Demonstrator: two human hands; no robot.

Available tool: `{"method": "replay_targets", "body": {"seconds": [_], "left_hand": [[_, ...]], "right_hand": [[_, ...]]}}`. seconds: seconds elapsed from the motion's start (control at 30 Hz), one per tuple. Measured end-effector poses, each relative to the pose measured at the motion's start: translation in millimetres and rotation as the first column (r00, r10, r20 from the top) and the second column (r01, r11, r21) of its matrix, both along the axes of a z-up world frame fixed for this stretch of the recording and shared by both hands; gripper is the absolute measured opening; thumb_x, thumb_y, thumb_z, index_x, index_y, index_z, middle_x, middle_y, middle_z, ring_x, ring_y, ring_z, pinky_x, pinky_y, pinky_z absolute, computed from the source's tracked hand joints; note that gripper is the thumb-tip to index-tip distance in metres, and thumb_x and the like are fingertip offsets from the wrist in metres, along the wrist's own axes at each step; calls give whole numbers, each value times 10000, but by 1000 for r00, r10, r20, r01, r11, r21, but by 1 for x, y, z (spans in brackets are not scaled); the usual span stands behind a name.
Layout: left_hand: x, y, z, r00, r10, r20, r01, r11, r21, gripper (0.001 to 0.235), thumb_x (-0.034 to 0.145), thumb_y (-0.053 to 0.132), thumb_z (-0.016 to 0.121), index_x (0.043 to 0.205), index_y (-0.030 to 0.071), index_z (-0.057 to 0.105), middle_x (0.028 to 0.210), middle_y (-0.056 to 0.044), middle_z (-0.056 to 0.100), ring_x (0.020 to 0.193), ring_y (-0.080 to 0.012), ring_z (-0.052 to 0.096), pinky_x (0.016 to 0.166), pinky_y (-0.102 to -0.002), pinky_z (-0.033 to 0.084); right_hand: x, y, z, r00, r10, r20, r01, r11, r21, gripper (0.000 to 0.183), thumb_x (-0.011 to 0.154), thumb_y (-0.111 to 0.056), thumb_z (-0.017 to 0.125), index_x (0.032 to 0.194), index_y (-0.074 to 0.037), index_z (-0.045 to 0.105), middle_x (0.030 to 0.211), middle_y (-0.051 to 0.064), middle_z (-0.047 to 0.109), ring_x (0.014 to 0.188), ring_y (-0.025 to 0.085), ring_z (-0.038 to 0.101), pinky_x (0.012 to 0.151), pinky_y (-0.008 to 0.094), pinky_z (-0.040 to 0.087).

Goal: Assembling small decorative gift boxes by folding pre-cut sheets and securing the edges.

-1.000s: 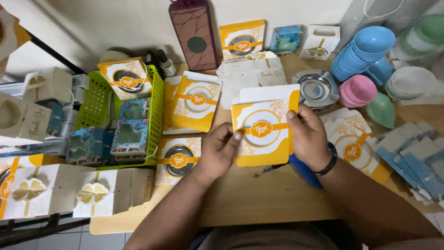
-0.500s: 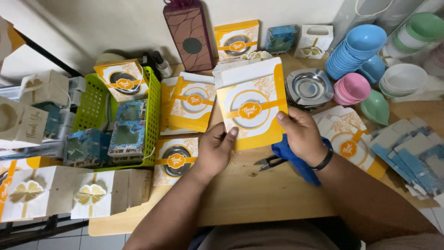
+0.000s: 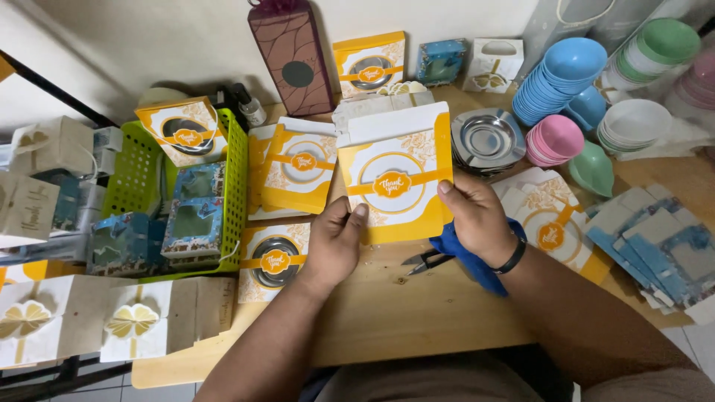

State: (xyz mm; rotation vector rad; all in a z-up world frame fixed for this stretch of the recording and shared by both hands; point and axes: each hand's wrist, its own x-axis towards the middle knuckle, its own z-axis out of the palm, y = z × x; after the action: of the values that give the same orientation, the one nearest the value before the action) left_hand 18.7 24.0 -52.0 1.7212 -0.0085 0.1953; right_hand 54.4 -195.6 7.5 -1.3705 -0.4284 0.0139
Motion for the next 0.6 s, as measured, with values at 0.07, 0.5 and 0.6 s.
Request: {"method": "replay_targets", "body": {"seconds": [0.07,0.5,0.6], "left_hand": [[-2,0,9,1000,2,-3,-2,1000,-11,383,1047,158,596,676,69,555,519,-20,422,556,-106,394,537,-259,382],[-11,-9,59,949,-239,205,251,968,-31,635,1115,351,276,1572,-83,195,1567,-340,338,1492,-442,245,1234,-627,129],[-13,-14,76,922,-299,246,314,949,-23,648,1086,223,339,1577,-114,83,1580,-358,272,1520,-467,183,1250,-624,71]], "right_hand": [[3,-2,-11,1000,7,11,-7,1000,-1,256,1083,-131,528,960,12,701,738,38,630,680,134,623,718,302,586],[18,-18,-95,979,171,110,-176,984,37,394,1084,-95,443,1433,71,519,1239,171,665,1195,222,578,1078,516,498],[15,-15,-68,968,246,52,-242,968,-63,480,1073,-159,456,1510,39,446,1224,179,683,1147,240,640,1004,501,536]]}}
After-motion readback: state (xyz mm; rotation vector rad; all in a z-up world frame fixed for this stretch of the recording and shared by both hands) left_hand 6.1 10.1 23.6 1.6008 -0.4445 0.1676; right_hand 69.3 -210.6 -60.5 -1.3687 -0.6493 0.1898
